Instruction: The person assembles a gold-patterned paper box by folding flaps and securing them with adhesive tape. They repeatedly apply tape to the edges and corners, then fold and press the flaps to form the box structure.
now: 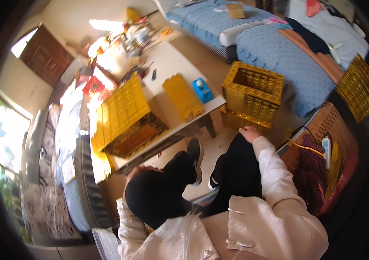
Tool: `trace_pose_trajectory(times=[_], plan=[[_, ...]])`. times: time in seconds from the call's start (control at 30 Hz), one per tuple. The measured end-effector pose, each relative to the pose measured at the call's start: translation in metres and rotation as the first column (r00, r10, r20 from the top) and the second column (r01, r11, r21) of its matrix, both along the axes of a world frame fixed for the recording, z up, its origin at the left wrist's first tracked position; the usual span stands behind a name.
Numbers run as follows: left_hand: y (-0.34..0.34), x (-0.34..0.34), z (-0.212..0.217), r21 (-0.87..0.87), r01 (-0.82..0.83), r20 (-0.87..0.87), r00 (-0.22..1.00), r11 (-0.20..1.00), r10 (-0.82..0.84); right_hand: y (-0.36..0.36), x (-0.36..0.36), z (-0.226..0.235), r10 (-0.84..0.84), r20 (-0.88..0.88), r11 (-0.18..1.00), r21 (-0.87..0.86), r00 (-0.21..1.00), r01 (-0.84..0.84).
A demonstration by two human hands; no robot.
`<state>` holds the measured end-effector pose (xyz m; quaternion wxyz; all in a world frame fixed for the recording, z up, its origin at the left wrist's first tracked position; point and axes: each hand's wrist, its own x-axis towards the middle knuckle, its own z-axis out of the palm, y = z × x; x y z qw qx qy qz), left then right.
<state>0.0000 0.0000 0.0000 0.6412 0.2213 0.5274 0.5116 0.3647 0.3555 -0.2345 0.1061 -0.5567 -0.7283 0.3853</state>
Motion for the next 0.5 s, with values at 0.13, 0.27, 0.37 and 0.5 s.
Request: trace_pose_trajectory(times=[0.13, 0.27, 0.37, 0.5], plan=[[-0.022, -0.001, -0.003, 0.142, -0.016, -0.044, 0.999, 0.990, 0.022, -0.003, 0.005, 0.011, -0.007, -0.005, 1.000, -0.024, 1.000, 0.007], [-0.033, 0.004, 0.008, 0.119, -0.121, 0.020, 0.993, 0.985, 0.120, 0.000, 0.011, 0.012, 0.004, -0.010, 0.999, -0.048, 1.000, -0.005], [-0.037, 0.003, 0.016, 0.132, -0.173, -0.054, 0.982, 0.976, 0.181, -0.005, 0.011, 0.019, -0.016, 0.069, 0.999, 0.050, 0.998, 0.012], [-0.042, -0.020, 0.013, 0.089, -0.168, -0.289, 0.939, 0.982, 0.187, -0.008, 0.008, 0.033, 0.012, 0.108, 0.998, -0.056, 0.994, -0.006]])
